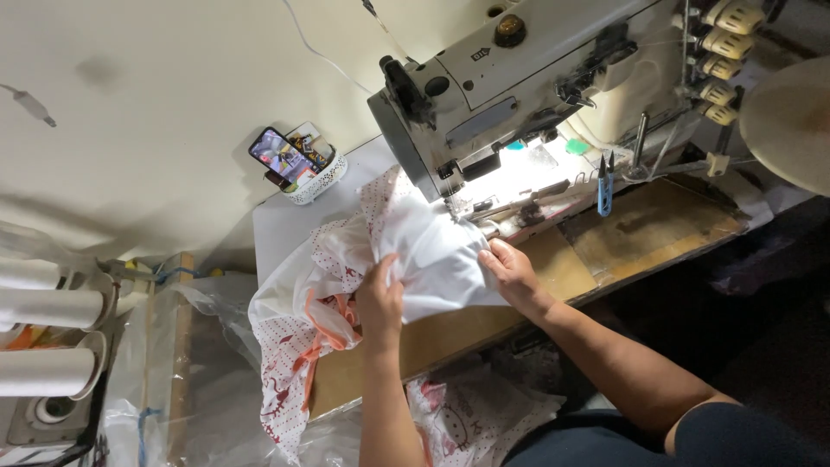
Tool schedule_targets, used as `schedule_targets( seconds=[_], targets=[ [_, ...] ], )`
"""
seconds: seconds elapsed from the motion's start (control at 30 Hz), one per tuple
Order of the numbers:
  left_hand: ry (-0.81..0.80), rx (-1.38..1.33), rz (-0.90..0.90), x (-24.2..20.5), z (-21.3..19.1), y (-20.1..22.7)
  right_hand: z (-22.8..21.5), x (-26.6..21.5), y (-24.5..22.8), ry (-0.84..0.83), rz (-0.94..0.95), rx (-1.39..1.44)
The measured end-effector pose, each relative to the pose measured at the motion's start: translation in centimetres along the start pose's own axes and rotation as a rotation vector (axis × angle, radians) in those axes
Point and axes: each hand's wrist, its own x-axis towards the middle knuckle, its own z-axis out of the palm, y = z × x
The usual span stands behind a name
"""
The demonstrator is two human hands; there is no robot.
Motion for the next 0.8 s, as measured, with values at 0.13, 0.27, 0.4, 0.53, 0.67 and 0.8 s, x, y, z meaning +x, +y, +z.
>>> schedule_targets(
  seconds=[0.13,0.27,0.4,0.53,0.67,0.8],
  targets=[
    [0.181,0.514,-0.025,2.2,-0.4,5.4,0.5,0.1,0.2,0.014,0.006,0.009],
    [0.337,0.342,0.524,1.9,1.8,11.1,1.2,-0.1,0.0,0.034,-0.038,-0.038],
    [0.076,0.237,0.458,1.5,2.2,12.9,1.4,0.2,0.0,0.065,-0.05,-0.131],
    [0.015,0.213,0.393,2.8,2.2,11.3,1.7,-0.1,-0.6,0.098,-0.05,-0.113],
    [0.009,0.187,0.406,4.8,2.4,9.9,2.1,-0.6,-3.1,0.13,-0.065,0.019],
    [-0.003,0.014,0.472,5.9,3.0,5.8,1.6,-1.6,-3.8,0.106,-0.123,0.011]
  ],
)
